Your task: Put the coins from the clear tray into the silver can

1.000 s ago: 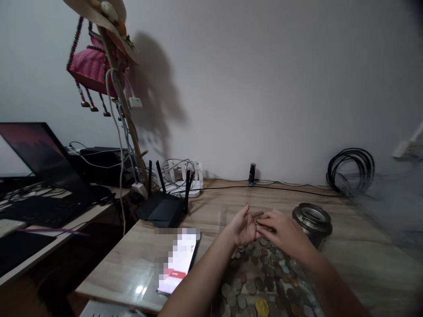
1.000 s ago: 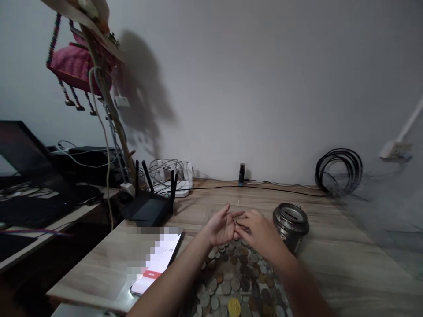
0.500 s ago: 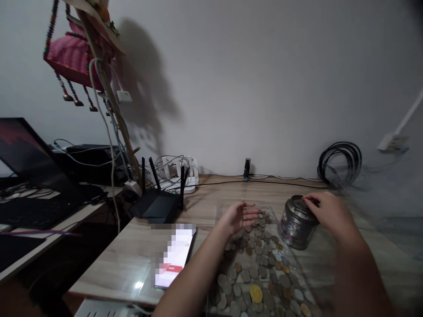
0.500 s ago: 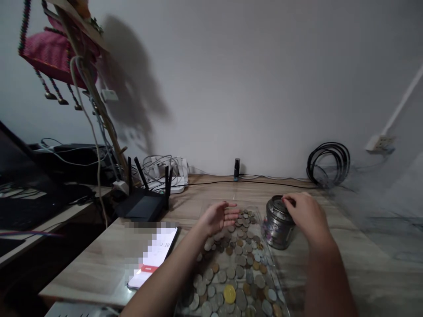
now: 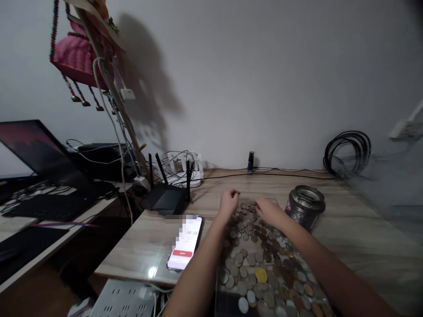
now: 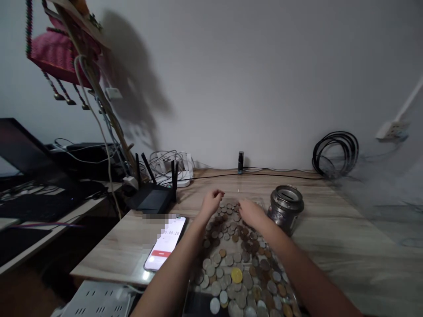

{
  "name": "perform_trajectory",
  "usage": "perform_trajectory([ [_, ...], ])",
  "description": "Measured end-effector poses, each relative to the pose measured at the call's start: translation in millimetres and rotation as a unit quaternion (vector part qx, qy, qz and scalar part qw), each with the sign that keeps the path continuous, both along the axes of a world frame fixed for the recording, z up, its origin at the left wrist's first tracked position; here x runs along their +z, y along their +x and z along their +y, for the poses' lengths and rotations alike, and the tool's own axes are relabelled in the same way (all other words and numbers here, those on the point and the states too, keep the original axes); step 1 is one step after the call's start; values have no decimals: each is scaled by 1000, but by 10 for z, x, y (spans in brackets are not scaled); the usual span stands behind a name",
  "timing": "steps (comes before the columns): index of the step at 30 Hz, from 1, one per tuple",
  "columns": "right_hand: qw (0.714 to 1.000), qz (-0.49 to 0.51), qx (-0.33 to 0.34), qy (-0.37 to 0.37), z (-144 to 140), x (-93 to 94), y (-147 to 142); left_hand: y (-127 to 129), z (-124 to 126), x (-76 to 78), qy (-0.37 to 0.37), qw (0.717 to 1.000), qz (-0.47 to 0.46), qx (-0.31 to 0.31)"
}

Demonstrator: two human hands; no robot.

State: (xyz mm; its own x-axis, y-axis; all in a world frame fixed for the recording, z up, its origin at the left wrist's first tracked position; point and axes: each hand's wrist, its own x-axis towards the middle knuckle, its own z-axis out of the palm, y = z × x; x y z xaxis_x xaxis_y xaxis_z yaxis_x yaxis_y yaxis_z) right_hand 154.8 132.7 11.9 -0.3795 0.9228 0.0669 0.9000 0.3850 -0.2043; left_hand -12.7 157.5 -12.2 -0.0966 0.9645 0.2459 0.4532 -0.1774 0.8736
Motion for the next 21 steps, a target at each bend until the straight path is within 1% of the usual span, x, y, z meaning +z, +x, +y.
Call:
perform_trajectory([
  [2, 999, -27, -34, -28, 162, -189, -89, -14, 32, -40, -10, 1000, -2, -2],
  [4, 998, -30, -44, -40, 283, -297, -88, -15, 60, -75, -22, 1000, -5, -7],
  [7, 996, -32, -49, -59, 396, -349, -36, 2, 89, -111, -44, 999, -18, -22],
  [9, 996, -30, -51, -71, 449, -351, -20, 26, 98, -127, -70, 996, -52, -36],
  [12, 995, -25, -56, -81, 506, -327, -38, 83, 99, -151, -126, 983, -116, -59],
  [15, 996, -10, -56, -73, 514, -252, -81, 147, 85, -165, -186, 965, -164, -85],
  [18, 998, 20, -44, -45, 454, -131, -155, 169, 53, -129, -253, 932, -225, -132],
  [21, 998, 50, -21, -20, 325, 33, -249, 124, 9, -48, -299, 892, -276, -194],
])
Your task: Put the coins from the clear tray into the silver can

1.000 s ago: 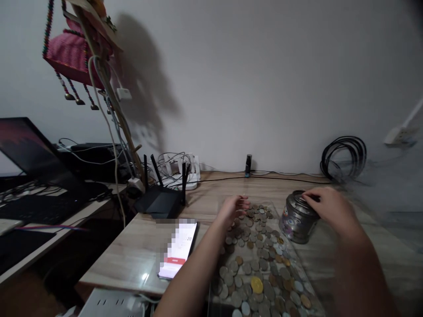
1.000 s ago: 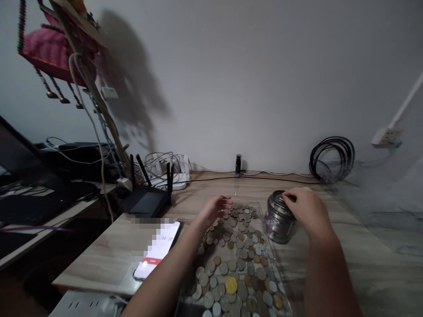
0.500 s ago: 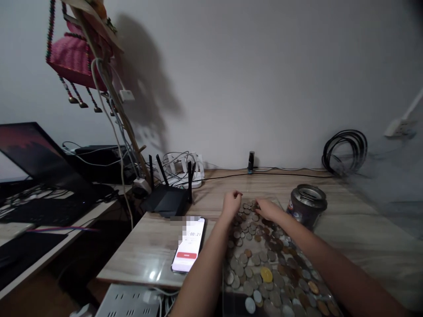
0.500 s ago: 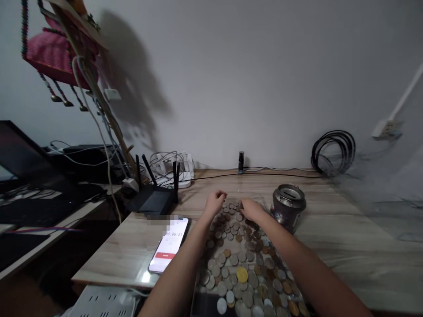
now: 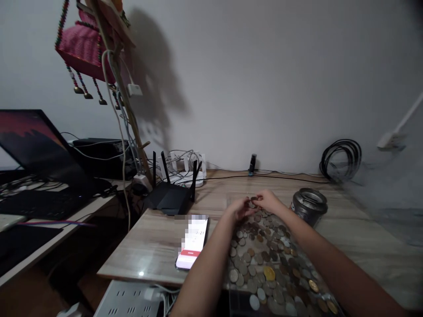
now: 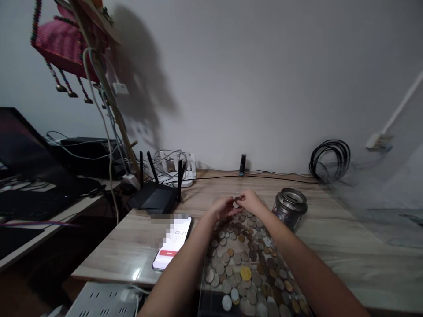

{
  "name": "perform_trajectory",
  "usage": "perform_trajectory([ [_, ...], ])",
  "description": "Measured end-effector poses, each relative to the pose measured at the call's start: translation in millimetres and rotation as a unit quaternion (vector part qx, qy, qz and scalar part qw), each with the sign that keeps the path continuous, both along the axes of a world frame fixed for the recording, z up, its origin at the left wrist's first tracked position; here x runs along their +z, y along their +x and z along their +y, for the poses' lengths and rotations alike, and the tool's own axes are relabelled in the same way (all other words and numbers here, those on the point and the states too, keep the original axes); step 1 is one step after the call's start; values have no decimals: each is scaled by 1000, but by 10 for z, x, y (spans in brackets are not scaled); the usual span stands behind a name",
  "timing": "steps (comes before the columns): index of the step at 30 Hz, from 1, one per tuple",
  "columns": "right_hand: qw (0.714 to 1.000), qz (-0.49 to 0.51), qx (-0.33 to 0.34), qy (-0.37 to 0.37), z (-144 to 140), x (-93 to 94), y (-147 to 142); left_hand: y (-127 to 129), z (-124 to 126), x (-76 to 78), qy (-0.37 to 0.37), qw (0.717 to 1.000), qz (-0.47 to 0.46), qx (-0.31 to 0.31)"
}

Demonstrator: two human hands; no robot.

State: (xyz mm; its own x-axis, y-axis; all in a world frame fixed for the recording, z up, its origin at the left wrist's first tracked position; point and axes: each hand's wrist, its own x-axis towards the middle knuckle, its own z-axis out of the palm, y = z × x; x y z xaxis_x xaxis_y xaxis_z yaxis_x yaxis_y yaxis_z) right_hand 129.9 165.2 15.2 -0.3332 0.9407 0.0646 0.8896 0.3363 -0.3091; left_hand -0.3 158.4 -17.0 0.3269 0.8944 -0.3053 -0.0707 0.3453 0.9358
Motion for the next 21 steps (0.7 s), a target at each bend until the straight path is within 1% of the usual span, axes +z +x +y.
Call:
perform_trajectory([
  [2, 1000, 11, 9, 17, -111, 160, -8, -46, -22, 45, -39, 996, -67, -41],
  [3, 999, 21, 12, 32, -167, 261, 29, -67, -29, 57, -68, 990, -113, -53],
  [5, 995, 58, -4, 84, -269, 497, 214, -95, -32, 59, -120, 973, -190, -47],
  [7, 982, 91, -66, 154, -347, 732, 531, -103, -28, 41, -140, 965, -219, -27],
  [8, 973, 88, -114, 182, -373, 825, 715, -101, -26, 31, -140, 965, -220, -22],
  [9, 965, 66, -166, 194, -389, 893, 898, -96, -23, 23, -138, 966, -218, -22],
  [10, 959, 35, -205, 191, -396, 932, 1066, -91, -23, 19, -138, 966, -215, -26],
  [11, 957, 1, -230, 179, -394, 943, 1209, -87, -23, 20, -140, 966, -214, -29],
  [12, 957, -27, -240, 163, -385, 932, 1321, -83, -24, 24, -142, 966, -213, -33],
  [14, 960, -56, -236, 141, -359, 876, 1445, -81, -30, 41, -146, 966, -211, -39],
  [16, 962, -67, -232, 127, -344, 831, 1457, -85, -42, 60, -149, 965, -213, -44],
  [18, 960, -88, -244, 106, -364, 823, 1381, -90, -64, 79, -149, 960, -232, -58],
  [19, 956, -101, -253, 111, -392, 826, 1313, -90, -79, 90, -146, 955, -250, -71],
  [21, 949, -114, -244, 164, -486, 819, 1115, -79, -121, 116, -138, 940, -292, -109],
])
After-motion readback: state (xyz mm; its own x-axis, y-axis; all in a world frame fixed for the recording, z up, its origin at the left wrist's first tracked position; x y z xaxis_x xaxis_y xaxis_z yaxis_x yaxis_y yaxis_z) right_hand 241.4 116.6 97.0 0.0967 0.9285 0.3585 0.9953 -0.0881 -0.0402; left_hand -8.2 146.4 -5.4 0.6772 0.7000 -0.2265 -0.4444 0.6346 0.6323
